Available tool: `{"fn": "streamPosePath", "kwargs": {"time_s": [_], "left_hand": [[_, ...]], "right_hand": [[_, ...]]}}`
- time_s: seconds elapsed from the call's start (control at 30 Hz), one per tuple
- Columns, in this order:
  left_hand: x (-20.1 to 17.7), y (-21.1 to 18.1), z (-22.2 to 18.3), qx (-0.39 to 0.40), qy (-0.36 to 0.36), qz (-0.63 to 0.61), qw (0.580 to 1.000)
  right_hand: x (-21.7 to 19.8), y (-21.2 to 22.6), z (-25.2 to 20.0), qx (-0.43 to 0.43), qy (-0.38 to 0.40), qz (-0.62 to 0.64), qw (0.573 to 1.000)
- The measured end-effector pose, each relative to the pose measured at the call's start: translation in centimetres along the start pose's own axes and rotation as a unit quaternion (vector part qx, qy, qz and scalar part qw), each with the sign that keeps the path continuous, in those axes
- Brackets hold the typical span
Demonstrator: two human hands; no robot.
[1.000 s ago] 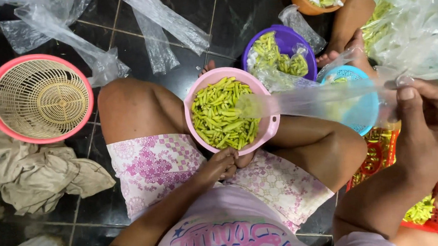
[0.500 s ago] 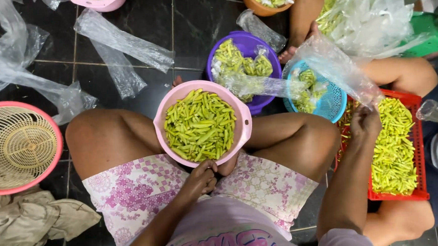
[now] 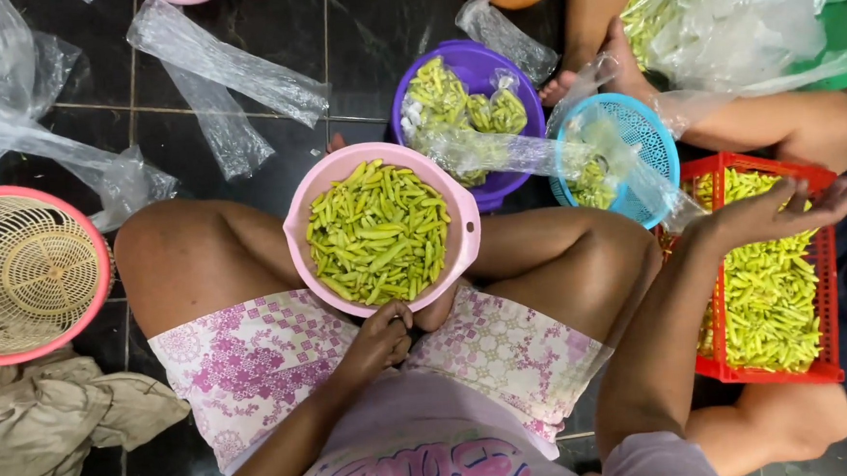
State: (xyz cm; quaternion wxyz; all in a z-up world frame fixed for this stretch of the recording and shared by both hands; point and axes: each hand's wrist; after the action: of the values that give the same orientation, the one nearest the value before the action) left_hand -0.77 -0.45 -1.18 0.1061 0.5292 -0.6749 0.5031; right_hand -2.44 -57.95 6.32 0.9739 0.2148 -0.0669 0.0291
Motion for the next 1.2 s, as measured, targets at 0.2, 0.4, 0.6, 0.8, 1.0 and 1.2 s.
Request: {"fn": "streamPosePath", "kwargs": {"time_s": [0.2, 0.4, 0.6, 0.8, 1.0, 1.2], "left_hand": [[0.6, -0.7, -0.2, -0.003, -0.025, 0.03, 0.999], [0.0, -0.6, -0.4, -0.022, -0.021, 0.022, 0.999], [-1.2, -0.2, 0.8, -0.036, -0.004, 0.009, 0.999], [-2.4, 0.5, 1.5, -0.052, 0.035, -0.014, 0.998], [-1.5, -1.0, 0.3, -0.08, 0.054, -0.012, 0.995], [-2.1, 0.0, 1.1, -0.067, 0.047, -0.013, 0.997]], "right_hand": [[12.7, 16.3, -0.1, -0.029, 0.209, 0.131, 0.969], [20.1, 19.7, -8.2, 0.014, 0.493, 0.175, 0.852], [25.0, 7.4, -17.7, -0.047, 0.608, -0.116, 0.784], [26.0, 5.4, -20.3, -0.033, 0.654, -0.195, 0.73], [24.4, 4.3, -19.4, 0.067, 0.737, -0.091, 0.667], [20.5, 12.3, -9.1, 0.277, 0.713, 0.082, 0.638]]}}
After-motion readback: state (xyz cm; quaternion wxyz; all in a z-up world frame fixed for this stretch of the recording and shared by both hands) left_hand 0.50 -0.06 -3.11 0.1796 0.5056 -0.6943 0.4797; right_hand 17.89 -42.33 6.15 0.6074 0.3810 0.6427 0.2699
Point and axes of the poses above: each hand's wrist, its own z-axis towards the middle knuckle, its own x-axis out of the palm, y = z × x, and after that the axes turned 9 degrees about -x, right-handed
